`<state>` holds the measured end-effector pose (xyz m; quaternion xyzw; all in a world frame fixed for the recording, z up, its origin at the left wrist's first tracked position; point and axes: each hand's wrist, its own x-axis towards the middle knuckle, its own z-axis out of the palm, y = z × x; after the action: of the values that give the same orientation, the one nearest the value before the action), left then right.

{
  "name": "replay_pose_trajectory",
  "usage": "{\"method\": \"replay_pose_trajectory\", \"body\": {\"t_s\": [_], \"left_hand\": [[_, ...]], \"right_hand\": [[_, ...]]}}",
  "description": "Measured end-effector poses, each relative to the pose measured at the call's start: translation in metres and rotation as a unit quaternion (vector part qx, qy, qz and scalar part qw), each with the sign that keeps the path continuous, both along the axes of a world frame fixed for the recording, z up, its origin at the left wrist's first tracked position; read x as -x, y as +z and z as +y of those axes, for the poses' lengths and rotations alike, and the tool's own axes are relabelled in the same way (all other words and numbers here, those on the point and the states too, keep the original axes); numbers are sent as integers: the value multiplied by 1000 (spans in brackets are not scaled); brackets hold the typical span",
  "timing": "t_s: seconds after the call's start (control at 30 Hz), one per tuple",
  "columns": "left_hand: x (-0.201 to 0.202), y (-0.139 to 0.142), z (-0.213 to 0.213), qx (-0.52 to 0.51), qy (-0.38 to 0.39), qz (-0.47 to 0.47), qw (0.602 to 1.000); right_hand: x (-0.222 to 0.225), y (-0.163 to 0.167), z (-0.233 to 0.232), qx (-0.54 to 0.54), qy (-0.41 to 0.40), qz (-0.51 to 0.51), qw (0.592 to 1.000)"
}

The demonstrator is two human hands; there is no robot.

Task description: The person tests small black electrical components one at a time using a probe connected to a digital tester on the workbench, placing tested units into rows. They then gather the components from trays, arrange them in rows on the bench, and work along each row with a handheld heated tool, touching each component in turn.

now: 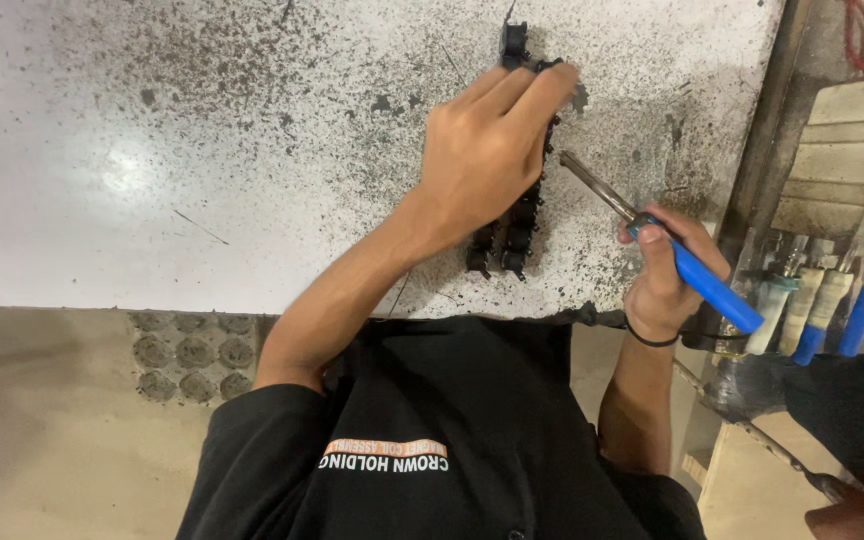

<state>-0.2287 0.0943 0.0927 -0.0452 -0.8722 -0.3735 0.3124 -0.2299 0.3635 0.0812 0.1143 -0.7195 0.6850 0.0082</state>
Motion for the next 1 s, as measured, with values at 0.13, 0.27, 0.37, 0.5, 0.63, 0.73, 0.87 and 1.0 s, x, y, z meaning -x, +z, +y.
{"method": "replay_pose_trajectory", "body": {"t_s": [0.13, 0.27, 0.37, 0.5, 0.63, 0.73, 0.87, 1.0], "left_hand": [[3, -25, 9, 51, 26, -81, 995], [-2, -52, 18, 52, 10, -90, 995], [2, -64, 23, 59, -7, -97, 994], [6, -66, 29, 72, -24, -118, 990], [5, -60, 30, 39, -38, -124, 991], [0, -46, 27, 29, -30, -102, 994], [-9, -11, 16, 47, -56, -235, 969], [0, 18, 0, -26, -48, -50, 997]], "right_hand": [[6, -3, 0, -3, 12, 7, 1000], [7, -3, -4, -21, 11, -4, 1000], [9, 4, -9, -27, 11, -10, 1000], [10, 30, -20, -173, 41, 35, 983], [7, 56, -29, -318, 83, 135, 935], [14, 65, -25, -328, 122, 118, 929], [22, 42, -18, -110, 43, 8, 993], [22, 10, -12, -2, 2, -9, 1000]]}}
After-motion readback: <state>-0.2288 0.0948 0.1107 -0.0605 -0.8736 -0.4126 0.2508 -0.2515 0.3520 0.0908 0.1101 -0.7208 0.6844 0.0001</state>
